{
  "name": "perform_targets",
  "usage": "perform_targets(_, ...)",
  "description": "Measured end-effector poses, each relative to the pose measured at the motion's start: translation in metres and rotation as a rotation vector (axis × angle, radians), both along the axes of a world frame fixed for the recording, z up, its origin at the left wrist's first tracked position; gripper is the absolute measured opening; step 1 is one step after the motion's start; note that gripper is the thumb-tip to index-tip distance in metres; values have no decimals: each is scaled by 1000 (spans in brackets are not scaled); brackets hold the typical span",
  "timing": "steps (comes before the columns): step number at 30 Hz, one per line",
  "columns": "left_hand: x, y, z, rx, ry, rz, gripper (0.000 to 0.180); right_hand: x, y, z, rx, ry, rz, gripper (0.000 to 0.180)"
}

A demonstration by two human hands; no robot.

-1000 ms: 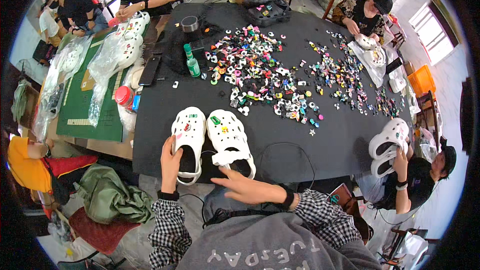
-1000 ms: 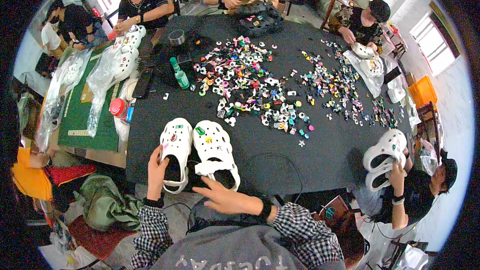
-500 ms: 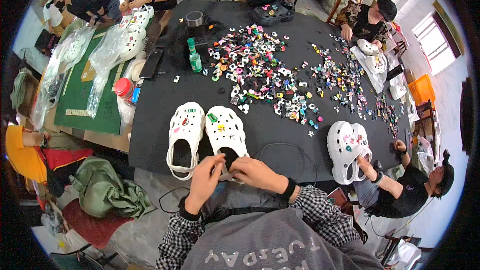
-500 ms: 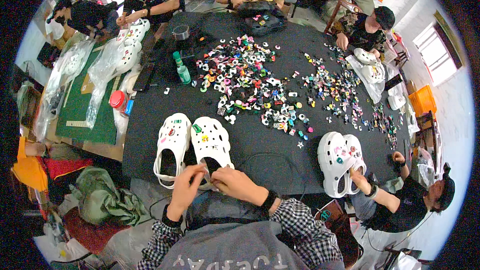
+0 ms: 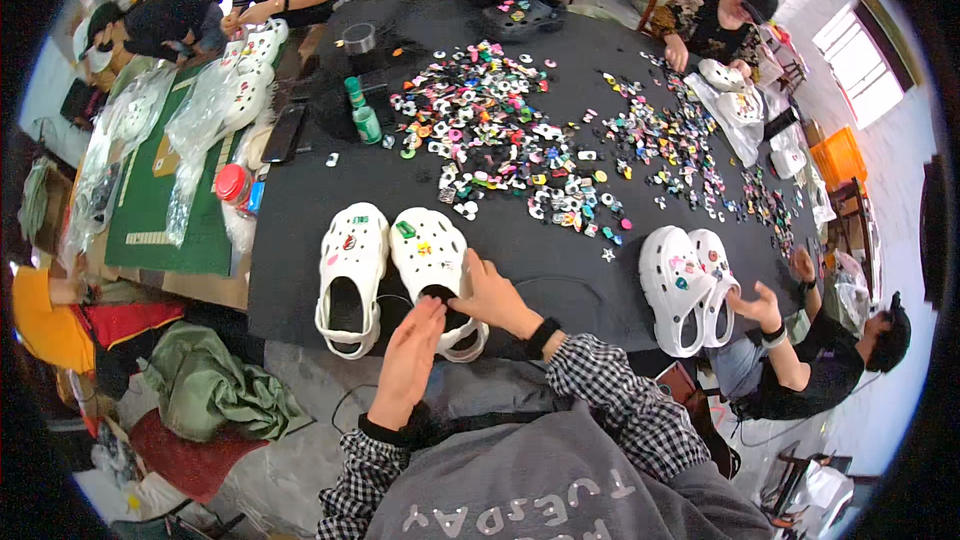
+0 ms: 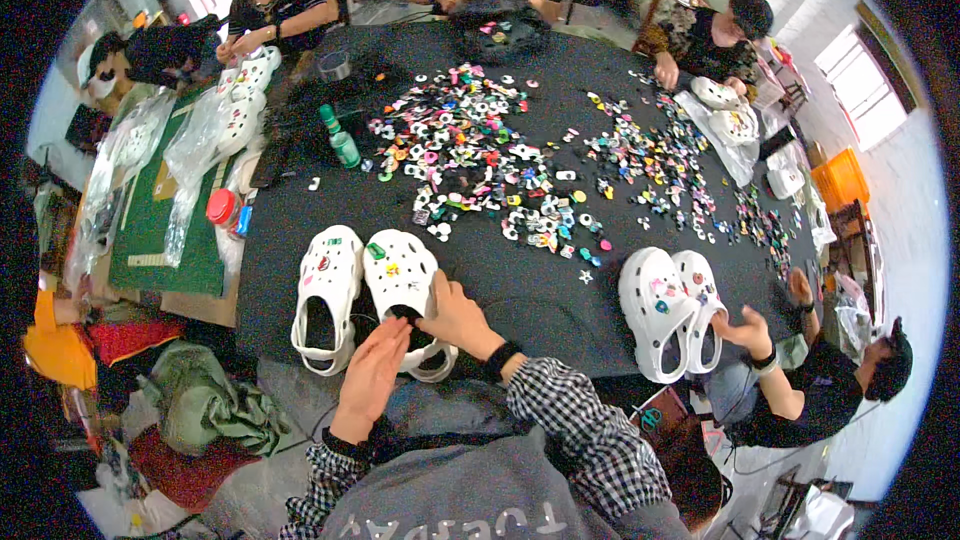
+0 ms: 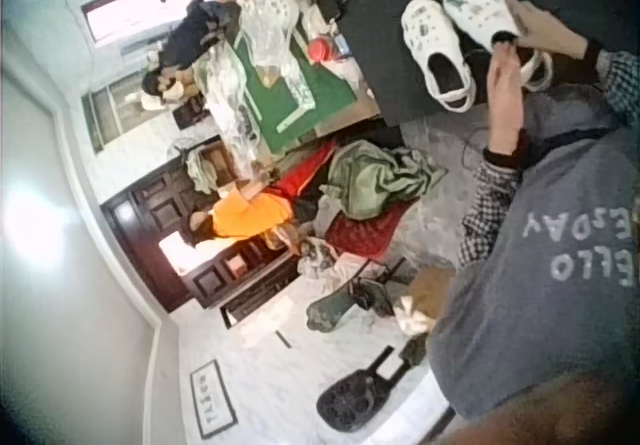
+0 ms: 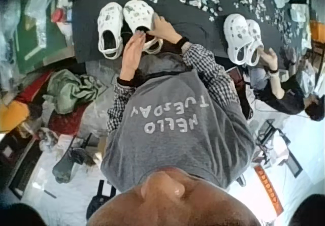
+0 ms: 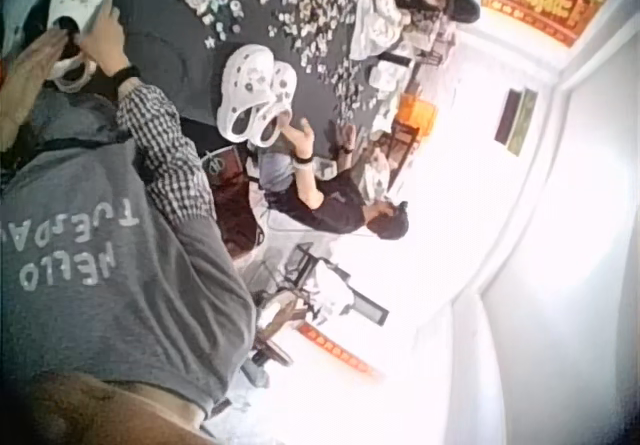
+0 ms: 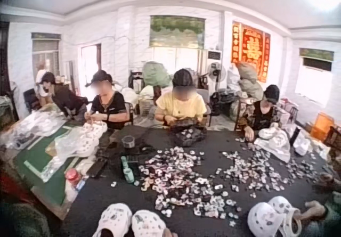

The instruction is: Attaching decorative charms to white clogs at a manufacturing or assembly station.

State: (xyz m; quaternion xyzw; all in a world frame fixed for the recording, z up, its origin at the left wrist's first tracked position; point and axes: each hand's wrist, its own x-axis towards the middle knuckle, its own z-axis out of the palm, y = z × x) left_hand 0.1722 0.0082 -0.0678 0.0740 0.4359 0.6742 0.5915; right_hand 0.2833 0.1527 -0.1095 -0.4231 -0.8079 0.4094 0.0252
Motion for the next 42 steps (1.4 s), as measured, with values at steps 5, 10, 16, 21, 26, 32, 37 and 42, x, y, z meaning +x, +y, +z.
perform_targets(5,-3,15,-22,76,-152,32,47,6,0,-13,-43,221,-19,69)
perform_targets(10,-17,17,-7,93,-97,-9,56,-10,-47,-27,-167,325,-89,91)
perform_targets(16,-33,30,-57,36,-298,-128,41,12,-43,-7,-200,144,110,84)
perform_targets(21,-27,38,-42,-92,-397,91,40,94,-4,67,-39,484,-173,32)
perform_targets(26,-26,39,-45,-45,-285,65,43,275,39,81,614,323,-813,35)
perform_targets(32,-27,46,-40,-63,-305,100,42,400,54,46,534,-218,-863,75)
perform_targets(37,-32,44,-64,1,-461,33,43,390,83,7,661,-337,-764,63)
perform_targets(42,-21,50,-73,40,-388,151,43,372,75,30,613,78,-730,42)
